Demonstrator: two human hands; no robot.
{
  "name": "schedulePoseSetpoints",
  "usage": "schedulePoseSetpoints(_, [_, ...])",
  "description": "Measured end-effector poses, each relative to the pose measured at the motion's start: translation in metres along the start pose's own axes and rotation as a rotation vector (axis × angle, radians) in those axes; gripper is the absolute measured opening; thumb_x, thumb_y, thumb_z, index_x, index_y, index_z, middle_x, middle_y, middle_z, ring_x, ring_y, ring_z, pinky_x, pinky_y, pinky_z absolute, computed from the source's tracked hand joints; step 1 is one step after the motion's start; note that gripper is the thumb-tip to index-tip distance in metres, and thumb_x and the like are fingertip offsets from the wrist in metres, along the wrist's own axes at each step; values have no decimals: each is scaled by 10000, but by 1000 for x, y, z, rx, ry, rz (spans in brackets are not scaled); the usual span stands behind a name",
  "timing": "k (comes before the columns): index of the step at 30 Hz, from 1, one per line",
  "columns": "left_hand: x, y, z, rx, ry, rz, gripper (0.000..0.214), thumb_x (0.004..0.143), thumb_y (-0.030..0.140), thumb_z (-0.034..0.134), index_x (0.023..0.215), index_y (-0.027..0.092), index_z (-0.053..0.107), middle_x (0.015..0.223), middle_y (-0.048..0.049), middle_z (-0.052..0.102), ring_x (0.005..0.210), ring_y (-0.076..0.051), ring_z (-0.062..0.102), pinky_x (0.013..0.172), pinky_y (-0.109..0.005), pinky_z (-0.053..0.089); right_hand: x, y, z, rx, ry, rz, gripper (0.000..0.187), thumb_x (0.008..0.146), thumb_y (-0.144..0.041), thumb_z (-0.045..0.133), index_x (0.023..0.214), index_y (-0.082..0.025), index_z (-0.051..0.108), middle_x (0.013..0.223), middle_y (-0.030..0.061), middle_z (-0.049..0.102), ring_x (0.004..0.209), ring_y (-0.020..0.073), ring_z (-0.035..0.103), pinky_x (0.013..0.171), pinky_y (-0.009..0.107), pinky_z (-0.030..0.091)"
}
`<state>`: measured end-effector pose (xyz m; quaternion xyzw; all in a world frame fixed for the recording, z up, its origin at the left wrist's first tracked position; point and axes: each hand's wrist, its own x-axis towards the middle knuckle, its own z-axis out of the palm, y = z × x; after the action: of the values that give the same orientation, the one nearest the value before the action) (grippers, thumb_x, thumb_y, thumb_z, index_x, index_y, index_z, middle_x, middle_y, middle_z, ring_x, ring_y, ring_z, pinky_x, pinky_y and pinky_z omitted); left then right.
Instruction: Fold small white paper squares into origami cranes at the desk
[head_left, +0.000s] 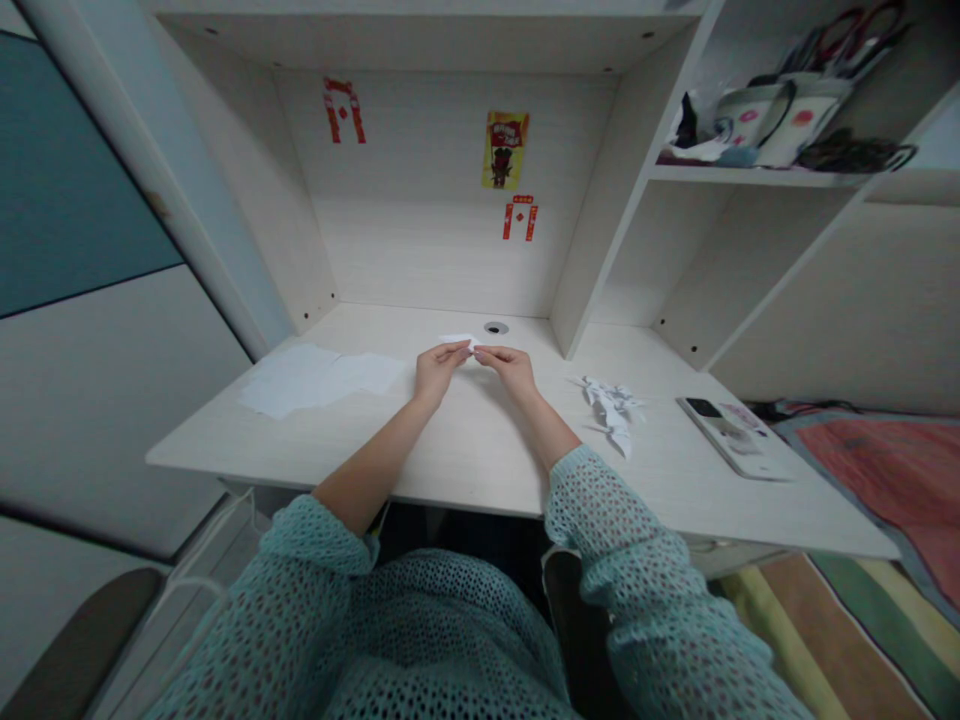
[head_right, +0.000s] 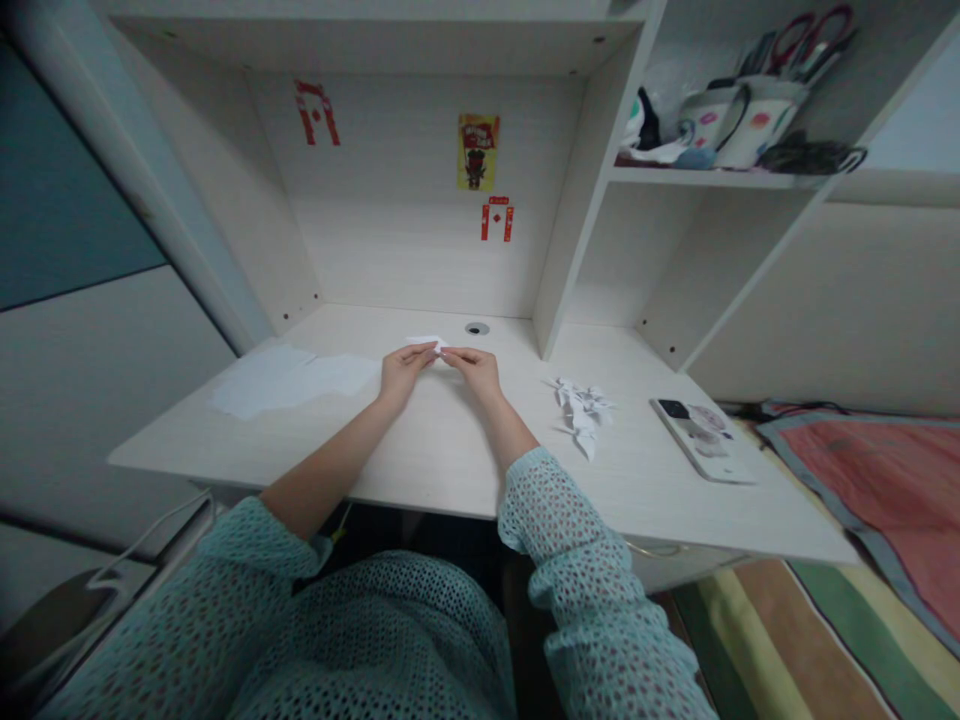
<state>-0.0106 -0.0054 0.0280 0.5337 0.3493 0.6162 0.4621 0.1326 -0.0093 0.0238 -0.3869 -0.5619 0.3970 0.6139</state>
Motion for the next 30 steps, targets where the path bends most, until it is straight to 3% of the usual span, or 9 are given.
schedulePoseSetpoints(21, [-3, 3, 5, -10, 106, 69, 301, 675, 342, 692, 886, 128, 697, 919, -101, 698, 780, -180, 664, 837, -364, 513, 1, 4, 1, 72, 58, 52, 365, 560, -449, 745, 806, -180, 729, 799, 58, 714, 726, 170, 641, 767, 324, 500])
schedulePoseSetpoints(30, [-6, 6, 4, 27, 94, 99, 290, 680, 347, 686, 874, 132, 701, 926, -97, 697, 797, -184, 664, 852, -374, 514, -1, 1, 1, 80, 67, 26, 384, 573, -465, 733, 827, -178, 723, 818, 59, 713, 747, 176, 649, 775, 339, 510])
